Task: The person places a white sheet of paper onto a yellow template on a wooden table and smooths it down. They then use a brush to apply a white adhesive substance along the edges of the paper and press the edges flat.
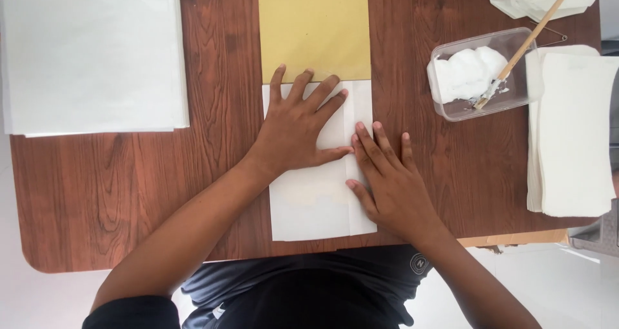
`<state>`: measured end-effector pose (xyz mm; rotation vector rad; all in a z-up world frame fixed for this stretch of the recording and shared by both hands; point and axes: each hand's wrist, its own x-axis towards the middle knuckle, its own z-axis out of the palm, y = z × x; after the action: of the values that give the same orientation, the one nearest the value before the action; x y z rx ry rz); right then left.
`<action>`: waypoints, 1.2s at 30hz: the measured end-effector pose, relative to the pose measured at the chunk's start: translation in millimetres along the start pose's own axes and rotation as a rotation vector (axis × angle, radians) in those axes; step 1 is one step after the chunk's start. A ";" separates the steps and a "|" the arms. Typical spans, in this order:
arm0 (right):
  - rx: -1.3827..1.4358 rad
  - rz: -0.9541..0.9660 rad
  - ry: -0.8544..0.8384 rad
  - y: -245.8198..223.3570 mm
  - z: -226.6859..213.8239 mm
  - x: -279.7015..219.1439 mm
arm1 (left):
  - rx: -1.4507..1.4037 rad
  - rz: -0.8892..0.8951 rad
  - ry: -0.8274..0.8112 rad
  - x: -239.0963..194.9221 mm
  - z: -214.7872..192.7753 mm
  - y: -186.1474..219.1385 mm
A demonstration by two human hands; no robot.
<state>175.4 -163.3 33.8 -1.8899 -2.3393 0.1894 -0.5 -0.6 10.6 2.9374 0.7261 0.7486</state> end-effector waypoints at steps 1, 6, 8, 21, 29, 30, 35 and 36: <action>-0.012 -0.013 0.007 0.6 0.5 -0.6 | -0.015 -0.007 0.002 1.0 -2.1 0.3; -0.047 -0.035 0.018 3.8 3.1 -1.0 | -0.005 -0.015 0.014 5.1 -5.2 1.1; -0.052 -0.042 0.016 3.0 2.8 -1.3 | 0.057 -0.031 -0.035 4.4 -6.4 3.2; -0.108 -0.041 -0.115 -56.4 7.0 -69.6 | 0.070 -0.005 0.000 -2.3 7.8 -2.6; -0.150 -0.029 -0.114 -89.4 3.4 -118.2 | 0.081 0.015 0.019 -3.5 10.1 -3.4; -0.162 -0.025 -0.108 -84.2 -0.4 -116.2 | 0.080 0.021 0.032 -5.5 8.7 -4.8; 0.567 0.056 0.131 -8.6 -31.7 -107.9 | 0.108 0.042 0.041 -0.7 5.9 -1.9; 0.549 0.072 0.141 10.9 -46.0 -89.1 | 0.096 0.059 0.057 -2.0 11.6 -0.9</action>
<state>212.6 -247.4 75.3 -1.6469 -1.8742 0.6124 2.9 0.3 -0.7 3.0472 0.7010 0.8275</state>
